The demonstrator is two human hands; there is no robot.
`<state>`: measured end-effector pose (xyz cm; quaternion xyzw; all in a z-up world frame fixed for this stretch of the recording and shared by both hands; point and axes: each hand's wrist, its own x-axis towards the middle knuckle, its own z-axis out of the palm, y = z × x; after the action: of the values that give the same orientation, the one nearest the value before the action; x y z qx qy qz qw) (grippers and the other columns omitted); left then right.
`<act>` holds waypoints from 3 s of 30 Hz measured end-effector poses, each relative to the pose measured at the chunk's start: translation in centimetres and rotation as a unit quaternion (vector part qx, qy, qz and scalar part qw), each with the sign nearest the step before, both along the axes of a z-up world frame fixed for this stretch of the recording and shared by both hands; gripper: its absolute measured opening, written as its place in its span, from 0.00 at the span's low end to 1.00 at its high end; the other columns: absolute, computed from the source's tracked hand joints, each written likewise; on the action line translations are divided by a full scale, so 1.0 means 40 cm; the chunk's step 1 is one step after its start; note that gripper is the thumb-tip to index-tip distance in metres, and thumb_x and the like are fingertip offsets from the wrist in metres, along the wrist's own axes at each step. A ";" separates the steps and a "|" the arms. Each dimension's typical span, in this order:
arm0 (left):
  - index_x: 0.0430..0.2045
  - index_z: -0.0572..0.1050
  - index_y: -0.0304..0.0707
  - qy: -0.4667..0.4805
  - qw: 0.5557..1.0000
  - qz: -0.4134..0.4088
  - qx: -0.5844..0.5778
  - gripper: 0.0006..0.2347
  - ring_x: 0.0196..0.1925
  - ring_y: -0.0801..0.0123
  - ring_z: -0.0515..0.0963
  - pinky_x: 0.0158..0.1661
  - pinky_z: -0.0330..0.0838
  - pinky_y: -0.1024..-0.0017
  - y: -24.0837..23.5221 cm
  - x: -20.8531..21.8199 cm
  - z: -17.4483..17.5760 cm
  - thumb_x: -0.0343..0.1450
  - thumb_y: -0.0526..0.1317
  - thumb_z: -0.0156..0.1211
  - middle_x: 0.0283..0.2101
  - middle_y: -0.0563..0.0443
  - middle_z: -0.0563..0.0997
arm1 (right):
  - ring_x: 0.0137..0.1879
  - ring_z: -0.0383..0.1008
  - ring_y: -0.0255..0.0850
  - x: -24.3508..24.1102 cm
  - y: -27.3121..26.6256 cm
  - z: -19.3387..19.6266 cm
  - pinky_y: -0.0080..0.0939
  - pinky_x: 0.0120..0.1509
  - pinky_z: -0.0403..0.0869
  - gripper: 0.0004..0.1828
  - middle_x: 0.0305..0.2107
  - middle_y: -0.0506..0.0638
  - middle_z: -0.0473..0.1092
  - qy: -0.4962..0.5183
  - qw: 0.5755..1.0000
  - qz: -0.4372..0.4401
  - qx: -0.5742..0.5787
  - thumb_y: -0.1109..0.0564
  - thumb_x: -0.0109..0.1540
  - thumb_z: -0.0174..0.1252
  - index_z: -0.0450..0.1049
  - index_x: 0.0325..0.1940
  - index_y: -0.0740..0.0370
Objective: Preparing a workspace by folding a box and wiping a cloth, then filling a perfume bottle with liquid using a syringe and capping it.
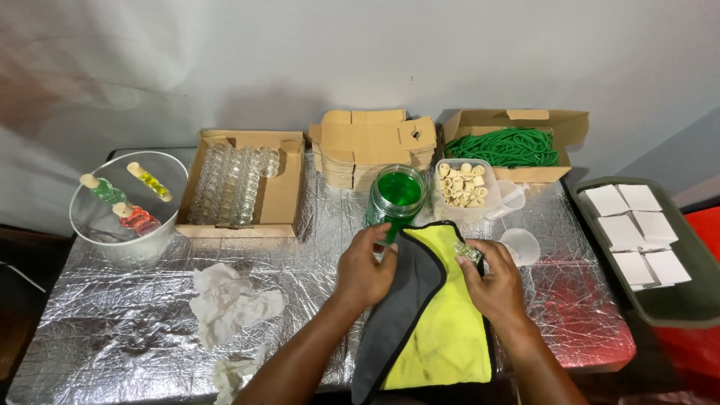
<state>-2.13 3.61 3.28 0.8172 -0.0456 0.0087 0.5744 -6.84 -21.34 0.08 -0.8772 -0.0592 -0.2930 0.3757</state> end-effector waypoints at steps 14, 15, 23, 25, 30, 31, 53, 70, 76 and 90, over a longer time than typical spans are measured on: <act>0.34 0.79 0.40 -0.270 0.870 -0.218 0.350 0.12 0.36 0.48 0.78 0.33 0.71 0.53 -0.011 -0.116 -0.128 0.69 0.49 0.64 0.35 0.41 0.80 | 0.59 0.73 0.53 -0.029 0.028 -0.009 0.52 0.60 0.77 0.16 0.53 0.58 0.68 -0.074 0.989 -0.016 -0.128 0.57 0.62 0.66 0.78 0.54 0.59; 0.34 0.79 0.40 -0.271 0.870 -0.216 0.351 0.12 0.36 0.48 0.78 0.33 0.71 0.53 -0.004 -0.115 -0.121 0.69 0.49 0.64 0.35 0.41 0.80 | 0.59 0.73 0.53 -0.033 0.034 -0.012 0.52 0.60 0.77 0.16 0.53 0.58 0.68 -0.075 0.989 -0.014 -0.128 0.57 0.62 0.66 0.78 0.54 0.59; 0.31 0.79 0.43 -0.133 0.967 -0.142 0.168 0.04 0.28 0.66 0.78 0.28 0.72 0.66 0.100 -0.096 -0.023 0.72 0.38 0.57 0.28 0.52 0.80 | 0.23 0.64 0.33 -0.067 0.110 0.044 0.36 0.26 0.67 0.20 0.21 0.43 0.67 0.281 0.948 -0.029 0.148 0.50 0.61 0.65 0.76 0.57 0.48; 0.33 0.79 0.43 -0.048 0.977 -0.102 0.182 0.06 0.30 0.65 0.81 0.29 0.76 0.65 0.139 -0.082 0.017 0.73 0.42 0.57 0.33 0.51 0.82 | 0.29 0.69 0.35 -0.050 0.113 0.054 0.37 0.31 0.71 0.19 0.31 0.46 0.71 0.325 0.929 -0.034 0.172 0.52 0.62 0.65 0.75 0.57 0.49; 0.37 0.77 0.38 -0.012 0.972 -0.004 0.235 0.09 0.31 0.56 0.82 0.31 0.76 0.56 0.219 -0.062 -0.017 0.74 0.43 0.53 0.36 0.45 0.83 | 0.52 0.80 0.43 -0.021 0.127 0.075 0.43 0.50 0.79 0.19 0.51 0.49 0.77 0.412 0.901 -0.042 0.131 0.46 0.61 0.62 0.74 0.55 0.46; 0.38 0.74 0.39 -0.056 0.965 0.015 0.257 0.06 0.28 0.56 0.80 0.26 0.73 0.56 0.224 -0.060 -0.040 0.71 0.39 0.55 0.36 0.46 0.82 | 0.51 0.80 0.42 -0.019 0.129 0.074 0.42 0.48 0.78 0.18 0.53 0.47 0.77 0.401 0.911 -0.023 0.094 0.46 0.62 0.61 0.74 0.55 0.46; 0.73 0.54 0.46 -0.129 0.858 -0.340 0.362 0.36 0.79 0.42 0.36 0.71 0.29 0.47 0.154 -0.084 -0.076 0.73 0.67 0.43 0.77 0.34 0.46 | 0.61 0.73 0.49 0.080 0.067 -0.044 0.52 0.64 0.72 0.23 0.54 0.57 0.74 0.216 0.971 0.070 -0.077 0.49 0.64 0.60 0.74 0.61 0.59; 0.75 0.44 0.53 -0.044 0.842 -0.342 0.414 0.37 0.79 0.48 0.27 0.71 0.19 0.49 0.138 -0.095 -0.041 0.73 0.68 0.34 0.79 0.40 0.36 | 0.71 0.64 0.53 -0.067 0.049 -0.020 0.61 0.67 0.70 0.31 0.70 0.55 0.61 0.271 0.955 0.051 -0.112 0.42 0.66 0.49 0.61 0.74 0.49; 0.75 0.47 0.51 -0.103 0.842 -0.338 0.407 0.38 0.79 0.46 0.31 0.70 0.21 0.48 0.150 -0.091 -0.082 0.72 0.70 0.35 0.78 0.38 0.40 | 0.80 0.49 0.47 -0.080 0.026 -0.058 0.52 0.82 0.46 0.32 0.74 0.52 0.55 0.242 0.937 0.094 -0.235 0.39 0.71 0.39 0.58 0.76 0.54; 0.69 0.62 0.39 -0.167 0.854 -0.334 0.362 0.34 0.75 0.37 0.52 0.69 0.41 0.41 0.114 -0.053 -0.050 0.73 0.62 0.51 0.71 0.31 0.61 | 0.83 0.41 0.43 -0.074 0.028 -0.034 0.48 0.83 0.39 0.34 0.77 0.47 0.48 0.330 0.913 0.091 -0.222 0.35 0.69 0.38 0.53 0.78 0.46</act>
<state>-4.26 8.19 1.28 0.8895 -0.4107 -0.0645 0.1896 -9.82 -20.22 -1.27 -0.9757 -0.0748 0.0693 0.1939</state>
